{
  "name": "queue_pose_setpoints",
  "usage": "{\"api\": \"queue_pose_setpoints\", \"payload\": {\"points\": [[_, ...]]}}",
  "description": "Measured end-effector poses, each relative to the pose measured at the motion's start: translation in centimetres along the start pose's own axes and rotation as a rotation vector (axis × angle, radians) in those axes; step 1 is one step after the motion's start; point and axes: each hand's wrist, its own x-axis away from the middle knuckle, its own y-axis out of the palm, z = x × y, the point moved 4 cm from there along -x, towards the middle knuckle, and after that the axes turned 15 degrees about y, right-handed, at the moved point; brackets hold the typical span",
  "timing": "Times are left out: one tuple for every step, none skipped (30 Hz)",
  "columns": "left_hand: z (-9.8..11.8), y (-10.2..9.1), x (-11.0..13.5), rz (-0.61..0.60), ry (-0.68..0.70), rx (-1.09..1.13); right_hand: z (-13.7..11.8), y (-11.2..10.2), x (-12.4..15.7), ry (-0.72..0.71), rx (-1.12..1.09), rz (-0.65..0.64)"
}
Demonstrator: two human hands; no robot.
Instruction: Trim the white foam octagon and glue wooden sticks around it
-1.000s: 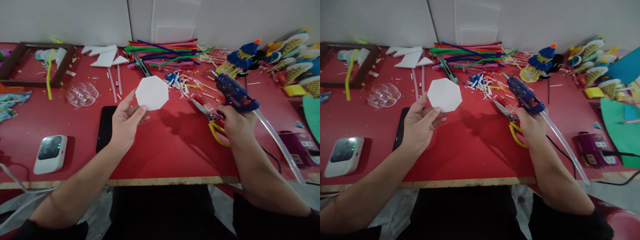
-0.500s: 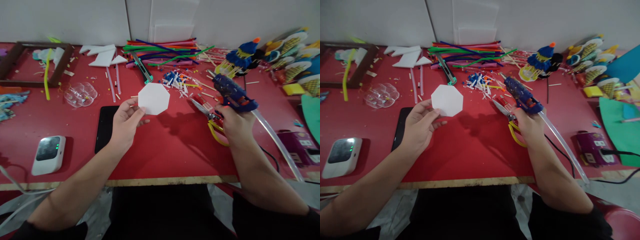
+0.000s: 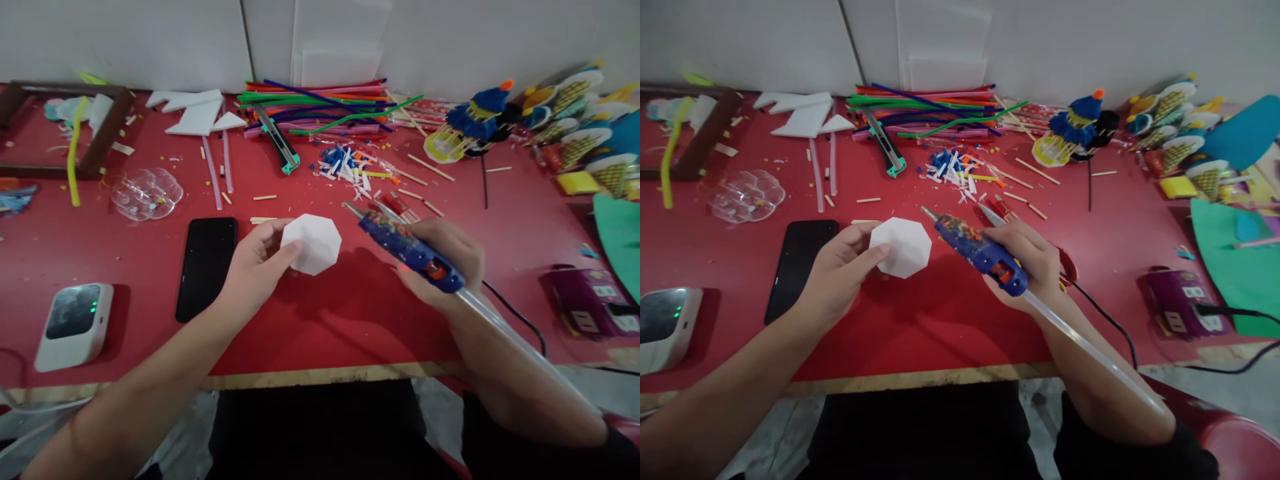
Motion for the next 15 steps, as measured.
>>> {"api": "queue_pose_setpoints", "payload": {"points": [[0.15, 0.09, 0.12, -0.021, 0.01, -0.017, -0.31, 0.1, 0.05, -0.013, -0.005, -0.034], [0.28, 0.19, 0.23, -0.042, 0.019, -0.031, -0.55, 0.23, 0.11, -0.017, -0.006, -0.073], [0.38, 0.27, 0.33, -0.058, 0.027, -0.04, -0.76, 0.38, 0.18, -0.019, -0.005, -0.112], [0.41, 0.34, 0.42, -0.069, 0.03, -0.043, -0.92, 0.52, 0.24, -0.018, -0.005, -0.147], [0.39, 0.38, 0.5, -0.075, 0.029, -0.041, -1.04, 0.63, 0.31, -0.021, -0.007, -0.171], [0.33, 0.41, 0.56, -0.076, 0.026, -0.033, -1.13, 0.67, 0.38, -0.029, -0.013, -0.173], [0.22, 0.41, 0.62, -0.072, 0.019, -0.023, -1.17, 0.69, 0.45, -0.035, -0.016, -0.167], [0.12, 0.4, 0.65, -0.064, 0.015, -0.012, -1.16, 0.71, 0.52, -0.037, -0.014, -0.156], [0.03, 0.4, 0.68, -0.059, 0.011, -0.001, -1.11, 0.73, 0.61, -0.034, -0.005, -0.143], [-0.04, 0.4, 0.7, -0.056, 0.006, 0.01, -1.04, 0.75, 0.69, -0.027, 0.009, -0.129], [-0.08, 0.42, 0.73, -0.055, 0.001, 0.018, -0.97, 0.73, 0.77, -0.019, 0.027, -0.11], [-0.1, 0.45, 0.76, -0.057, -0.005, 0.025, -0.94, 0.71, 0.82, -0.012, 0.045, -0.095], [-0.09, 0.49, 0.8, -0.062, -0.01, 0.031, -0.97, 0.65, 0.86, -0.013, 0.059, -0.081], [-0.05, 0.53, 0.84, -0.067, -0.013, 0.036, -1.07, 0.62, 0.87, -0.022, 0.071, -0.079], [0.0, 0.56, 0.89, -0.071, -0.016, 0.038, -1.2, 0.63, 0.85, -0.031, 0.082, -0.093]]}}
